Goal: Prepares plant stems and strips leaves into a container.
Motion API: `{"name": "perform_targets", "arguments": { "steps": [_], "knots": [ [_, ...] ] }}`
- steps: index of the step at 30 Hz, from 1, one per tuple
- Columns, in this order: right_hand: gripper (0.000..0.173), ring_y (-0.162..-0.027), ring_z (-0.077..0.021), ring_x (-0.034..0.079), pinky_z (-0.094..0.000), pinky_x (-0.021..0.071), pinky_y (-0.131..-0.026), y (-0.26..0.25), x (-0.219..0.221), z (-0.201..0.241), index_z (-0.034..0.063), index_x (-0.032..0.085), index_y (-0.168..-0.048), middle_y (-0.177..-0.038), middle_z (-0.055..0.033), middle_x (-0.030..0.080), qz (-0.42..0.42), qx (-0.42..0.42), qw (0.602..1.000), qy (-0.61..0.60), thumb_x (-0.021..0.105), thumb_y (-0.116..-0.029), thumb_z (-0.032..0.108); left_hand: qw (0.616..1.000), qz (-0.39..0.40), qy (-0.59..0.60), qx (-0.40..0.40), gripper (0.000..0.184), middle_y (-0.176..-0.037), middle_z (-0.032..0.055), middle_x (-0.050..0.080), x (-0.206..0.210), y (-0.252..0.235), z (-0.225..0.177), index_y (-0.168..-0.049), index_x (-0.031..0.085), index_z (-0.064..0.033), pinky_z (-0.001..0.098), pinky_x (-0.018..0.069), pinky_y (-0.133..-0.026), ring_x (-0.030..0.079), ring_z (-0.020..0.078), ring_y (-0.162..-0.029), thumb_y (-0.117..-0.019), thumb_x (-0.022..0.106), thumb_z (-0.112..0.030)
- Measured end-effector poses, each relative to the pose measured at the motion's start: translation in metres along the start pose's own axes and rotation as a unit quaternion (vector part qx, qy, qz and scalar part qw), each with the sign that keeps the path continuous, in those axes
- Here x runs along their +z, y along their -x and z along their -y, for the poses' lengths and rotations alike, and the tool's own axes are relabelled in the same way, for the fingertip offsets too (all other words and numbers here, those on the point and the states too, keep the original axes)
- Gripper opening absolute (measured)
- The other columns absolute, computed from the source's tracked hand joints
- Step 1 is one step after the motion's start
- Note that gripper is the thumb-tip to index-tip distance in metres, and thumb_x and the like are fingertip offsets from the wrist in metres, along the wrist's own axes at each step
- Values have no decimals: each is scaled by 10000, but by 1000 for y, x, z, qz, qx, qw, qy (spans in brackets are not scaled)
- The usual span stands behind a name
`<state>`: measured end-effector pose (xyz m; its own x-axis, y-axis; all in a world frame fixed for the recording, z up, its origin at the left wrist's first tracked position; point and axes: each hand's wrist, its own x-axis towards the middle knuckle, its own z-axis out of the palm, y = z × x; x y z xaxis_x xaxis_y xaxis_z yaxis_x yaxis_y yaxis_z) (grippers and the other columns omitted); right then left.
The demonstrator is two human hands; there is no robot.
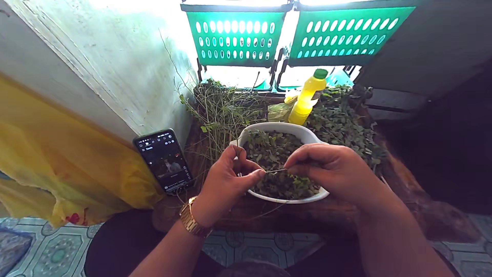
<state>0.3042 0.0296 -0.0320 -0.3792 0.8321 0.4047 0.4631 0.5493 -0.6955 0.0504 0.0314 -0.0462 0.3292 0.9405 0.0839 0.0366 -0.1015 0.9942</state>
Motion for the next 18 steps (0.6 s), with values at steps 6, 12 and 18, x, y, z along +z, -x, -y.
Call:
{"name": "perform_targets", "arguments": {
  "steps": [6,12,18],
  "knots": [
    [74,-793,-21,685,-167,592,-696,0,-3,1,155,773,-966,-918,73,734,0,25,1000,-13,731,-914,125,1000,-10,15,-16,323,-887,40,745,0,-2,0,-1071,500,-105,172,428,-451,600,70,-558,-900,757,-10],
    [96,-806,-37,699,-201,599,-739,2,-19,-3,157,781,-1000,-917,63,751,-48,66,997,-11,736,-918,137,998,-55,27,-5,301,-894,34,740,-12,-5,0,-1056,499,-108,171,438,-459,602,66,-572,-908,740,-3],
    [248,-1065,-84,692,-288,587,-949,-5,11,-5,144,739,-1172,-1134,43,740,-52,32,997,-48,720,-943,236,996,-78,45,0,306,-893,41,742,-6,-4,0,-1043,491,-105,167,440,-448,602,64,-561,-906,740,9]
  ]
}}
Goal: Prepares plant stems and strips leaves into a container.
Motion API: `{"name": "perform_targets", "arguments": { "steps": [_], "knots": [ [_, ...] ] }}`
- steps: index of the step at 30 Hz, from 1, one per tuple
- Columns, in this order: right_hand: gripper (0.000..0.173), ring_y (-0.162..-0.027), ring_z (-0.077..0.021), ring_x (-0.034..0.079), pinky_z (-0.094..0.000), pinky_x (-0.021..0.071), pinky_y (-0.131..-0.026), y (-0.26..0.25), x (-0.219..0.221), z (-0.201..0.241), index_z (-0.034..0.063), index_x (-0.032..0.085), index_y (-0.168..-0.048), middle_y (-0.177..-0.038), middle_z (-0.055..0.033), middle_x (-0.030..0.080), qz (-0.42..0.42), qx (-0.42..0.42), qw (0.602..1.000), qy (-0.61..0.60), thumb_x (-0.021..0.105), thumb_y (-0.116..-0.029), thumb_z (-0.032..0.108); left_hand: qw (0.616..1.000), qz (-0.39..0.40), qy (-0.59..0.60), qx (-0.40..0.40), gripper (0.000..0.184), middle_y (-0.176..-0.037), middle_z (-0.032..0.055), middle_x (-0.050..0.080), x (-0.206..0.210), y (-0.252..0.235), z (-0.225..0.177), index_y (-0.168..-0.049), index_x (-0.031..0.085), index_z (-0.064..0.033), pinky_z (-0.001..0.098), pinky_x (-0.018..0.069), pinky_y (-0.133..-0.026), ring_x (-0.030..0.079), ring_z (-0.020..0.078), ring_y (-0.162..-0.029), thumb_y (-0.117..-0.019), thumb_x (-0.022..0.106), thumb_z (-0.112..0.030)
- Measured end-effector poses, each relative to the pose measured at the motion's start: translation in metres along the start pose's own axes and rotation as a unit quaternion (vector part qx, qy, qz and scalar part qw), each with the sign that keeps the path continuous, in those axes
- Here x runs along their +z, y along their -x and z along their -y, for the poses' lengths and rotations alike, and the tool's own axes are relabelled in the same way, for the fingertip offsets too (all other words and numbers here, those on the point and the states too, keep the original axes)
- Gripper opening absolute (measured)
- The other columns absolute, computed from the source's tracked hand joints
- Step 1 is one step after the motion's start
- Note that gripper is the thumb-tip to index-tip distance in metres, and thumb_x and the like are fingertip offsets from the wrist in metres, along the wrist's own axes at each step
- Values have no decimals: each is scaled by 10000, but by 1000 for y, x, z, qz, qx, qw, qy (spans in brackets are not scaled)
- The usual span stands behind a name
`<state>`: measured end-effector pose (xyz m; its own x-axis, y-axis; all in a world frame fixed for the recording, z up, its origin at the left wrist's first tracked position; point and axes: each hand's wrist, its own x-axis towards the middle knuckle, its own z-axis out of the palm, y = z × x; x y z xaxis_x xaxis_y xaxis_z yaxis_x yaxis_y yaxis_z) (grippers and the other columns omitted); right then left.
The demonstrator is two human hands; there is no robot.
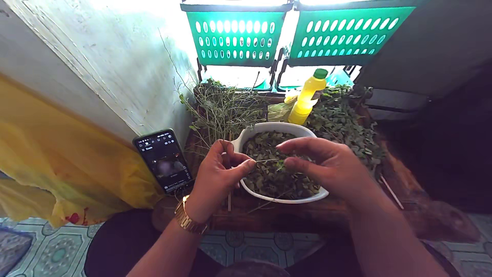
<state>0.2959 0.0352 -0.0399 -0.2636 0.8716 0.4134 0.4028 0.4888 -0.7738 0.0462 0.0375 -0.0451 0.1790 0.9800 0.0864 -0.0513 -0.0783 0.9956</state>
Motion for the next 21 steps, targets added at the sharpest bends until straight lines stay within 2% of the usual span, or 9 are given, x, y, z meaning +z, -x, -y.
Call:
{"name": "perform_targets", "arguments": {
  "steps": [2,6,10,13,21],
  "knots": [
    [248,-997,-114,713,-292,609,-903,1,14,2,96,725,-1147,-1077,2,745,9,9,998,-62,758,-909,158,1000,4,9,8,308,-891,48,739,2,1,2,-1037,492,-103,162,434,-442,596,62,-555,-901,739,20],
    [119,-765,-63,699,-205,605,-705,2,22,6,92,740,-1007,-885,16,739,-4,34,995,-93,747,-896,51,1000,14,19,18,316,-892,50,741,2,2,2,-1036,490,-105,154,440,-452,610,58,-570,-897,741,28],
    [129,-681,-36,669,-172,570,-613,1,10,9,101,768,-959,-828,23,739,-10,45,993,-107,746,-852,32,999,21,13,20,336,-884,47,744,1,2,-1,-1039,488,-110,165,465,-465,625,65,-577,-886,754,27],
    [115,-676,-39,674,-177,577,-612,0,0,6,105,772,-940,-823,21,745,-20,50,990,-127,755,-851,34,999,17,5,31,324,-889,45,743,-4,1,-1,-1036,484,-108,175,488,-483,642,78,-601,-896,751,10],
    [87,-683,-66,685,-215,597,-651,-1,-26,-8,115,770,-931,-814,4,746,-58,93,985,-135,755,-856,72,999,-12,-6,41,317,-900,43,746,-12,-3,-2,-1020,483,-107,168,475,-475,636,70,-590,-896,744,22]
  ]
}}
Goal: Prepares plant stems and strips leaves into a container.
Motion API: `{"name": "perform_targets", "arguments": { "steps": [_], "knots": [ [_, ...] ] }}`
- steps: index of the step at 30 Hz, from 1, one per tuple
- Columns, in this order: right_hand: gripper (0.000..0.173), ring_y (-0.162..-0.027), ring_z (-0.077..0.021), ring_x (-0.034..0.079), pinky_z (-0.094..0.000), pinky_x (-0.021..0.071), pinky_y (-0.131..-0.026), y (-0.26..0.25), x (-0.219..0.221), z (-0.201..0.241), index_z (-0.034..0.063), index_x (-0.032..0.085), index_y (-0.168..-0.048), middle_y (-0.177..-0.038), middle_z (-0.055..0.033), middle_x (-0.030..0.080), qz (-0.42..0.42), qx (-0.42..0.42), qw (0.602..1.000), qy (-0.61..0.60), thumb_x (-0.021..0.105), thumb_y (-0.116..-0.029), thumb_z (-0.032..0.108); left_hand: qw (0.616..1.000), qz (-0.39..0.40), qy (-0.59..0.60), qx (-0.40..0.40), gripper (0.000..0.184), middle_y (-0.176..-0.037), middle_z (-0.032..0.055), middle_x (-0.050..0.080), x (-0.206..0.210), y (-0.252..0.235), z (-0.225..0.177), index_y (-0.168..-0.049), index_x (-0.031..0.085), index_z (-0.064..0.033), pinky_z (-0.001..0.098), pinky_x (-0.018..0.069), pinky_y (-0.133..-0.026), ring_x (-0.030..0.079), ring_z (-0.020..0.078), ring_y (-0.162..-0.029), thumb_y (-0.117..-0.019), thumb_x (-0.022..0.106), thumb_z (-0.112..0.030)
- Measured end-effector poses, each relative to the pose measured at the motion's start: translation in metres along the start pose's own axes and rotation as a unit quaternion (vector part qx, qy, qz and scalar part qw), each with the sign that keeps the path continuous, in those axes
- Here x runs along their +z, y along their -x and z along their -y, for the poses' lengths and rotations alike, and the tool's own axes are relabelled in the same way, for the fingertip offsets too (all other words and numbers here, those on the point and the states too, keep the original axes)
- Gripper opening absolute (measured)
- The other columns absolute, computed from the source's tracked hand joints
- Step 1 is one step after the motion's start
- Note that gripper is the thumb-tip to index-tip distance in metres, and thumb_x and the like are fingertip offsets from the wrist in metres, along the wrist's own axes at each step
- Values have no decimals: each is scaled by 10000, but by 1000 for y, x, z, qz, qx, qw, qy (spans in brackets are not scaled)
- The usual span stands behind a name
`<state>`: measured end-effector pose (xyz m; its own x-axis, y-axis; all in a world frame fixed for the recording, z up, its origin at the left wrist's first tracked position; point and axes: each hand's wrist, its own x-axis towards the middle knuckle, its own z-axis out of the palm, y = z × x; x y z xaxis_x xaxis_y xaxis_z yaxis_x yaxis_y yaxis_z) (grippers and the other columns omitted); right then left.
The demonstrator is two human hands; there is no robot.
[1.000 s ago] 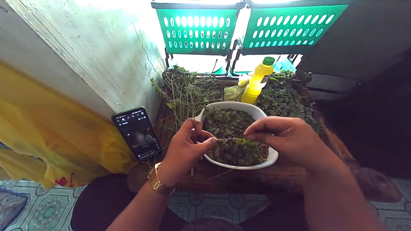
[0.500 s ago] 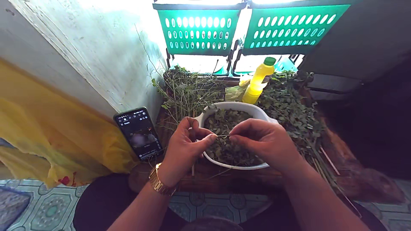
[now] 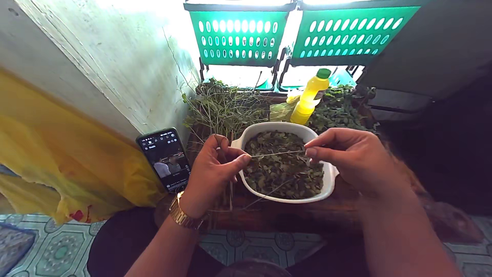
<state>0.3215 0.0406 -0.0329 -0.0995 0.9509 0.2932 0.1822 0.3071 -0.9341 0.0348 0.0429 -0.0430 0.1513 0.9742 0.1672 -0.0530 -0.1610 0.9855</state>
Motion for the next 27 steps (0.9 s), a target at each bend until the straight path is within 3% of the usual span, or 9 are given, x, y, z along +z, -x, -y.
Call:
{"name": "perform_targets", "arguments": {
  "steps": [6,10,12,15,17,22,25,27],
  "knots": [
    [79,-707,-84,694,-234,606,-683,-3,-13,0,101,763,-950,-822,3,741,-42,32,997,52,754,-873,86,1000,-15,1,-9,307,-890,24,736,-14,-5,-7,-1019,487,-118,157,472,-460,617,45,-570,-902,724,40],
    [194,-996,-91,718,-266,597,-886,-2,1,5,156,764,-1161,-1115,19,761,17,71,993,92,679,-987,168,999,29,30,-10,297,-896,51,727,-12,-3,-6,-1028,499,-103,160,466,-460,603,58,-565,-898,730,32],
    [221,-1033,-61,700,-252,580,-905,-2,4,8,185,746,-1208,-1154,42,747,-5,67,990,121,653,-1009,204,997,61,38,-7,276,-910,57,721,-10,1,-7,-1047,513,-105,169,478,-463,606,68,-577,-909,722,10],
    [223,-1060,-140,713,-312,598,-933,0,5,13,155,751,-1192,-1136,3,755,-33,44,994,92,610,-1032,222,990,138,28,6,246,-945,53,710,-3,10,-8,-1110,519,-127,167,480,-476,606,74,-602,-955,694,-52],
    [237,-1036,-163,726,-343,614,-912,4,11,19,144,754,-1172,-1103,-8,762,-15,49,996,75,588,-1045,256,982,182,46,11,269,-930,61,706,7,14,-3,-1131,524,-122,187,498,-496,618,92,-622,-945,710,-66],
    [261,-883,-71,716,-255,604,-781,16,23,36,197,776,-1114,-951,52,761,43,84,994,58,617,-1017,380,964,261,48,13,270,-927,40,702,22,21,3,-1150,548,-119,182,530,-586,644,72,-694,-948,726,-106],
    [276,-917,-128,722,-280,613,-803,18,25,40,162,770,-1161,-1039,-2,764,48,70,996,1,637,-1010,350,960,279,17,7,221,-935,28,705,25,24,5,-1158,587,-119,183,523,-605,637,63,-709,-989,696,-212],
    [216,-799,-110,713,-242,609,-710,20,27,41,144,782,-1112,-931,-15,759,50,57,997,-16,708,-960,279,962,274,5,7,180,-934,23,703,26,24,7,-1147,610,-117,177,503,-599,617,53,-692,-1028,636,-249]
  ]
}}
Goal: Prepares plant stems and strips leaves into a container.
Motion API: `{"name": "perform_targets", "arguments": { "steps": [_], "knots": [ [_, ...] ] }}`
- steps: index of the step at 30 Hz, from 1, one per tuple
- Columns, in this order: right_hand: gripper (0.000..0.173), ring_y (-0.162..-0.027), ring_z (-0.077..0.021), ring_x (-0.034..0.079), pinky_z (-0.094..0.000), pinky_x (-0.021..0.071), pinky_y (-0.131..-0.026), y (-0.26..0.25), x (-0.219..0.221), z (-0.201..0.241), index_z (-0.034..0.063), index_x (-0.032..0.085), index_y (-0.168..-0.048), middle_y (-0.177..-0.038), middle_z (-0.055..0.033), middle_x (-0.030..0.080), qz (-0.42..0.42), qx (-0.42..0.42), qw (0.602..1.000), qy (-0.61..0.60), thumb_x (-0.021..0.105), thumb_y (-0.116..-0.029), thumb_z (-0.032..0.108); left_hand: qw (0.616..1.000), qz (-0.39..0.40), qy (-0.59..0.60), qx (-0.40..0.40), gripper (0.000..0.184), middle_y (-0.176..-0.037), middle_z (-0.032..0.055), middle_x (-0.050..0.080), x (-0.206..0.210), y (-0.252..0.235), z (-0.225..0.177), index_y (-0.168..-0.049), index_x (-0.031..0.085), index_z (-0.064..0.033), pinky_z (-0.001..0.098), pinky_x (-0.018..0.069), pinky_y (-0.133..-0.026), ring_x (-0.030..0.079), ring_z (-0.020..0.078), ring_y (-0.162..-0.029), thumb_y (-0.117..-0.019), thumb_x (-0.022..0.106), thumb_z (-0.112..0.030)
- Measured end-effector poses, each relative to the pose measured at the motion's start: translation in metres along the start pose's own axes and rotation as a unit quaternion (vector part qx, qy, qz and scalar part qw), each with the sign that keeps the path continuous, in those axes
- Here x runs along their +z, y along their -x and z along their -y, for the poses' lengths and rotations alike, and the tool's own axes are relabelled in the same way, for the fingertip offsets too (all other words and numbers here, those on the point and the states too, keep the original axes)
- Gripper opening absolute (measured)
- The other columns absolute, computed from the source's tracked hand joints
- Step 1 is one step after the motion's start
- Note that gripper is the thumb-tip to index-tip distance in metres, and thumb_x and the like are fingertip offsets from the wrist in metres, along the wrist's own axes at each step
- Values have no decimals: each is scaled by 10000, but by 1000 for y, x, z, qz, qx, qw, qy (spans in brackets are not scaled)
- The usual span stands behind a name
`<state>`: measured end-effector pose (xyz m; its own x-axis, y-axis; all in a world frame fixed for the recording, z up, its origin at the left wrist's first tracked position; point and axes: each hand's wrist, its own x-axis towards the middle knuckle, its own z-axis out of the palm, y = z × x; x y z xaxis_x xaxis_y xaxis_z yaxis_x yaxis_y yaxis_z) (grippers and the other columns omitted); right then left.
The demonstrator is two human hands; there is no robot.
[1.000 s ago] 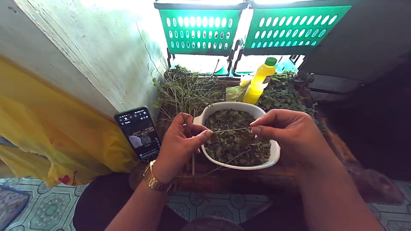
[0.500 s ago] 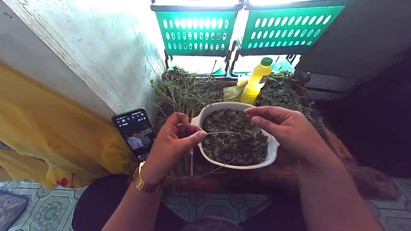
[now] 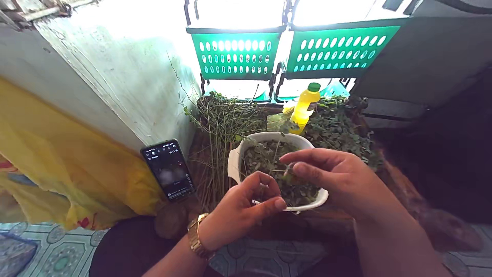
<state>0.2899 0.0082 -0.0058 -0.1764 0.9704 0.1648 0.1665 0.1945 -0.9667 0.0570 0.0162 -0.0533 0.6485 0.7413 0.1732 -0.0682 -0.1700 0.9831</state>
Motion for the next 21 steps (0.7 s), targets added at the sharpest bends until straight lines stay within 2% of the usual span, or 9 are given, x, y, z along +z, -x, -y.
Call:
{"name": "perform_targets", "arguments": {
  "steps": [2,4,9,11,14,16,18,20,21],
  "knots": [
    [147,-737,-96,702,-220,598,-657,2,2,2,124,790,-1040,-863,-27,754,7,-1,1000,-2,761,-899,156,1000,-26,10,3,184,-956,34,702,3,0,3,-1157,624,-109,180,520,-596,619,57,-675,-1069,553,-254],
    [112,-711,-88,697,-209,593,-626,4,3,3,133,794,-986,-839,-14,753,21,-16,999,25,778,-875,126,997,-69,35,1,224,-983,27,704,7,-1,3,-1174,629,-118,182,541,-596,631,54,-671,-1095,484,-269],
    [82,-688,-60,678,-198,569,-582,10,10,-1,210,787,-958,-819,56,739,40,-46,990,130,787,-877,223,981,-173,83,15,154,-906,59,699,14,-3,4,-1141,687,-98,170,509,-544,590,53,-601,-1049,586,-170],
    [90,-761,-2,685,-178,591,-648,16,12,-3,268,761,-974,-872,136,725,-22,-126,966,226,735,-907,322,980,-186,71,9,145,-886,49,694,13,-3,4,-1123,715,-87,172,492,-552,573,51,-608,-1019,633,-145],
    [118,-1022,-49,658,-234,575,-859,20,9,13,199,738,-1056,-1083,79,695,-89,-295,902,302,671,-979,258,988,-152,3,-19,121,-871,-22,715,7,-1,-1,-1067,763,-121,165,476,-572,568,20,-620,-980,699,-174],
    [116,-1180,-123,613,-317,531,-1002,18,7,27,192,739,-1064,-1166,48,683,-31,-348,885,309,662,-993,243,993,-111,-29,-33,116,-844,-59,706,5,1,-5,-1036,777,-149,167,484,-603,580,2,-650,-967,720,-223],
    [140,-1263,-141,586,-366,492,-1095,16,8,32,202,743,-1059,-1188,55,694,53,-352,869,343,631,-1006,268,995,-80,-51,-15,128,-859,-70,693,6,2,-6,-1014,782,-145,167,506,-649,592,-12,-703,-960,728,-247],
    [183,-1247,-121,601,-359,497,-1095,14,11,28,220,735,-1080,-1172,72,701,110,-339,845,398,591,-1020,314,996,-61,-66,14,126,-873,-45,687,8,4,-6,-994,771,-104,177,529,-697,612,-8,-755,-964,718,-215],
    [188,-1191,-101,623,-333,525,-1042,13,12,26,235,725,-1089,-1153,78,697,127,-331,836,419,578,-1018,328,996,-55,-73,18,124,-878,-37,686,8,5,-8,-992,771,-94,177,533,-708,617,-7,-769,-964,713,-200]
  ]
}}
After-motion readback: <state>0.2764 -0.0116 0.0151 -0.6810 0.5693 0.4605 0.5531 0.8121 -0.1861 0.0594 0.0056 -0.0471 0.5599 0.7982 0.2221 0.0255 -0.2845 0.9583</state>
